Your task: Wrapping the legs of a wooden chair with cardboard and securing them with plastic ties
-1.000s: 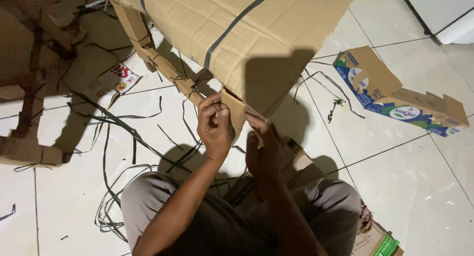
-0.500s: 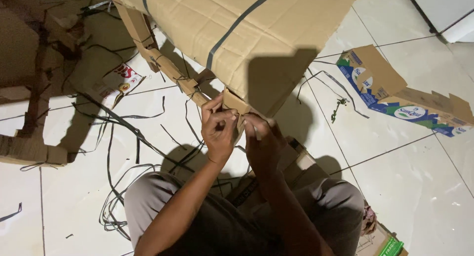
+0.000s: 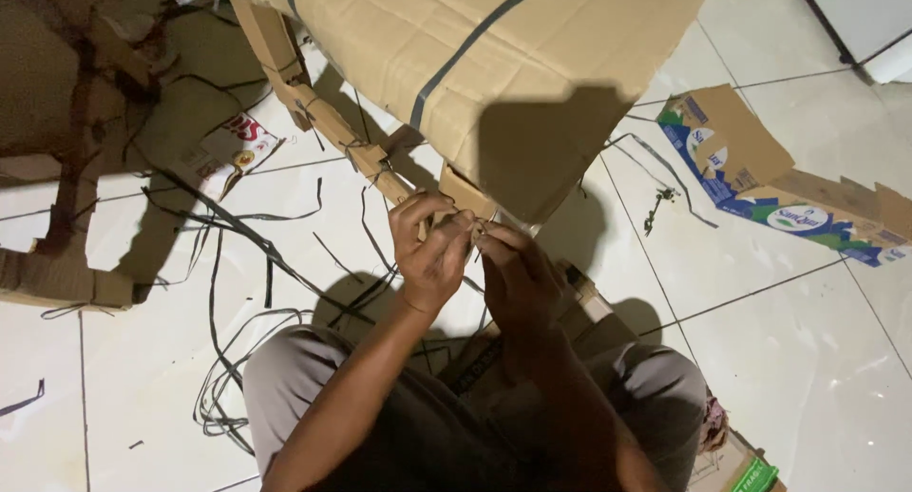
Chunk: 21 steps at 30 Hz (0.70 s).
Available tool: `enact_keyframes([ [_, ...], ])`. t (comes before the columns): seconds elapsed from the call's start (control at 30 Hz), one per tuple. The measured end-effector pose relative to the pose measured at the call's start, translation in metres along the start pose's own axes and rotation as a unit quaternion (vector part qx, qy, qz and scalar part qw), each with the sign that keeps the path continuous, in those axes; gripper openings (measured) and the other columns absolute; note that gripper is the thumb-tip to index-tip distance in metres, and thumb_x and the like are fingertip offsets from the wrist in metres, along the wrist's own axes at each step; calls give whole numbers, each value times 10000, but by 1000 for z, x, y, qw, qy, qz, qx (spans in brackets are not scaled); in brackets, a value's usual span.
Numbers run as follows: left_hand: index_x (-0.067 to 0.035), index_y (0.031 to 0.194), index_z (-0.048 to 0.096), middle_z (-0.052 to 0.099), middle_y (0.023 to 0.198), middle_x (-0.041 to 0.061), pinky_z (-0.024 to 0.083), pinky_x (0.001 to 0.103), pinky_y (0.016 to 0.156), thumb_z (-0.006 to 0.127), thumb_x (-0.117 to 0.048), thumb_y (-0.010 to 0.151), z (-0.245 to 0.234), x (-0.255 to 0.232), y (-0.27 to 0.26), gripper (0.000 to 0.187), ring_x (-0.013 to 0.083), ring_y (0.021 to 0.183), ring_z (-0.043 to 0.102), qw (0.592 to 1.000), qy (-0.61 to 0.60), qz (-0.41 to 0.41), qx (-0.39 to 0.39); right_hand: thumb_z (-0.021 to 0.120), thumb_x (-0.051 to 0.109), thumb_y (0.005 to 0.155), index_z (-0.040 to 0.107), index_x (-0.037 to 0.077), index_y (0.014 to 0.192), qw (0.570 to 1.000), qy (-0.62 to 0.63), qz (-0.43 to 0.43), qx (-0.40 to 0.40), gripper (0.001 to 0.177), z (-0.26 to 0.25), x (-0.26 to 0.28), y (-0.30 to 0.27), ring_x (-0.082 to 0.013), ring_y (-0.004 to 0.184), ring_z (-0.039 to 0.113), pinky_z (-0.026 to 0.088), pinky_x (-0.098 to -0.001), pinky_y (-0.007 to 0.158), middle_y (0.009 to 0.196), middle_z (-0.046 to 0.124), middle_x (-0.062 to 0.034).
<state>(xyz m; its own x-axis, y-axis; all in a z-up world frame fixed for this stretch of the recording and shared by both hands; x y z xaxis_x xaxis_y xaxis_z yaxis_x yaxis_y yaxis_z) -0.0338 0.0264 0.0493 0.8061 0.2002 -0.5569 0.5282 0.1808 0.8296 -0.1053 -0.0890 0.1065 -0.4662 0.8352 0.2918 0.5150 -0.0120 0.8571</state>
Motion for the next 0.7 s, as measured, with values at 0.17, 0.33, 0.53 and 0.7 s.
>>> enact_keyframes([
  [0.17,-132,822,740,693,975,47,576,401,746,813,-62,877,-3,-9,7,115,257,815,673,994,62,89,5,760,233,937,806,305,1048,985,-152,-70,-33,140,-2,-16,-19,-186,869,731,571,-309,741,1061,732,20],
  [0.33,-116,833,740,701,971,68,584,407,680,774,-54,898,-6,-19,11,96,271,764,688,991,69,117,15,701,219,984,780,241,1029,979,-92,-177,-34,94,-6,6,20,-169,912,737,584,-283,777,1084,753,-5],
  [0.53,-79,833,706,686,950,101,590,413,654,760,4,898,-9,-29,16,118,294,734,679,992,53,116,-3,701,133,971,747,223,1019,980,-73,-184,1,112,-7,9,25,-136,876,718,575,-285,739,1113,722,52],
  [0.7,-78,885,712,667,961,91,612,401,668,719,-24,944,-7,-27,13,81,288,775,702,997,2,74,-16,721,202,968,774,266,915,990,-86,-108,30,98,-18,20,38,-88,765,711,568,-234,680,965,721,115],
])
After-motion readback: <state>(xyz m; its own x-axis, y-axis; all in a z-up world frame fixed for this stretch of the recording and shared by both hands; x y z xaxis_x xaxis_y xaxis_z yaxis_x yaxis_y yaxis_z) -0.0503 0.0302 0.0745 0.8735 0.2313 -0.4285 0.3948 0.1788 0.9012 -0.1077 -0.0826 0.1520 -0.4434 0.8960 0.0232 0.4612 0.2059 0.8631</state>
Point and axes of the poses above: each hand's wrist, its own y-axis towards the middle knuckle, its own z-axis out of the palm, x = y × z, the point moved 5 cm from there along y, towards the middle knuckle
